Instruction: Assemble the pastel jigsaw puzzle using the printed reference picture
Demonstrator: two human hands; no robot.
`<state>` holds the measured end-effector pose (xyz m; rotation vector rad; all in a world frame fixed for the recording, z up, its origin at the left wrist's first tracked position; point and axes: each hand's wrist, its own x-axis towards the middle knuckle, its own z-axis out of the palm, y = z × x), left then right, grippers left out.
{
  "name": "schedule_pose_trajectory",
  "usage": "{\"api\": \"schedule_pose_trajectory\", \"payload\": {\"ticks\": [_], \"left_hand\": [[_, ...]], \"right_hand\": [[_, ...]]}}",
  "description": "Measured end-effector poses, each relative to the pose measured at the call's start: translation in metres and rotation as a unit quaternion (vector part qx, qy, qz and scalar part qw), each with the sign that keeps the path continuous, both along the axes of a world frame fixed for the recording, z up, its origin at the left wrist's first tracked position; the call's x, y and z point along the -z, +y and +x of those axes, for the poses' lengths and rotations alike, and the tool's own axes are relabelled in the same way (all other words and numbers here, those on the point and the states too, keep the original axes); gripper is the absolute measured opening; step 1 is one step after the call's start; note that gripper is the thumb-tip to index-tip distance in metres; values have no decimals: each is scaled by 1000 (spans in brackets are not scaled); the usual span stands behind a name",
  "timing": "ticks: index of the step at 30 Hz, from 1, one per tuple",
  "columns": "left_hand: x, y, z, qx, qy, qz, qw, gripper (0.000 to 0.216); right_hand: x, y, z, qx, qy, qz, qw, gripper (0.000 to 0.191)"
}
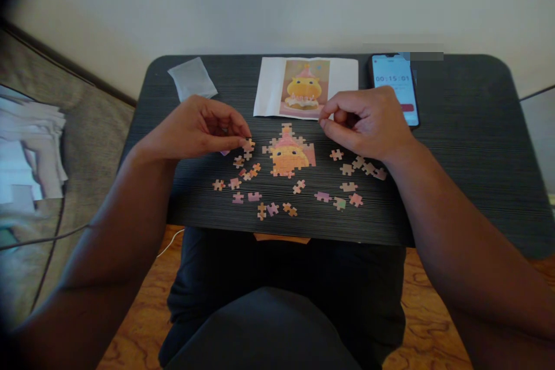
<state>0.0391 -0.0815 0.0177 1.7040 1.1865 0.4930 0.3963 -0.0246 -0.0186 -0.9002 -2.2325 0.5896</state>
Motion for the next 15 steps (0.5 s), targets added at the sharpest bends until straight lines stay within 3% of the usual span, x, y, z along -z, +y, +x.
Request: {"api": "schedule_pose_trajectory", "payload": {"ticks": [6, 11, 15], "left_hand": [[2, 4, -9, -21, 23, 39, 999, 14], [18, 9, -7, -74, 2, 94, 993, 13], [27, 11, -8, -76, 43, 110, 990, 13]], "right_hand": [[-2, -1, 3, 10, -20, -28, 999, 7], [0, -1, 3, 14, -27, -27, 999, 10], [-1, -1, 2, 13, -19, -24, 999, 11]]}}
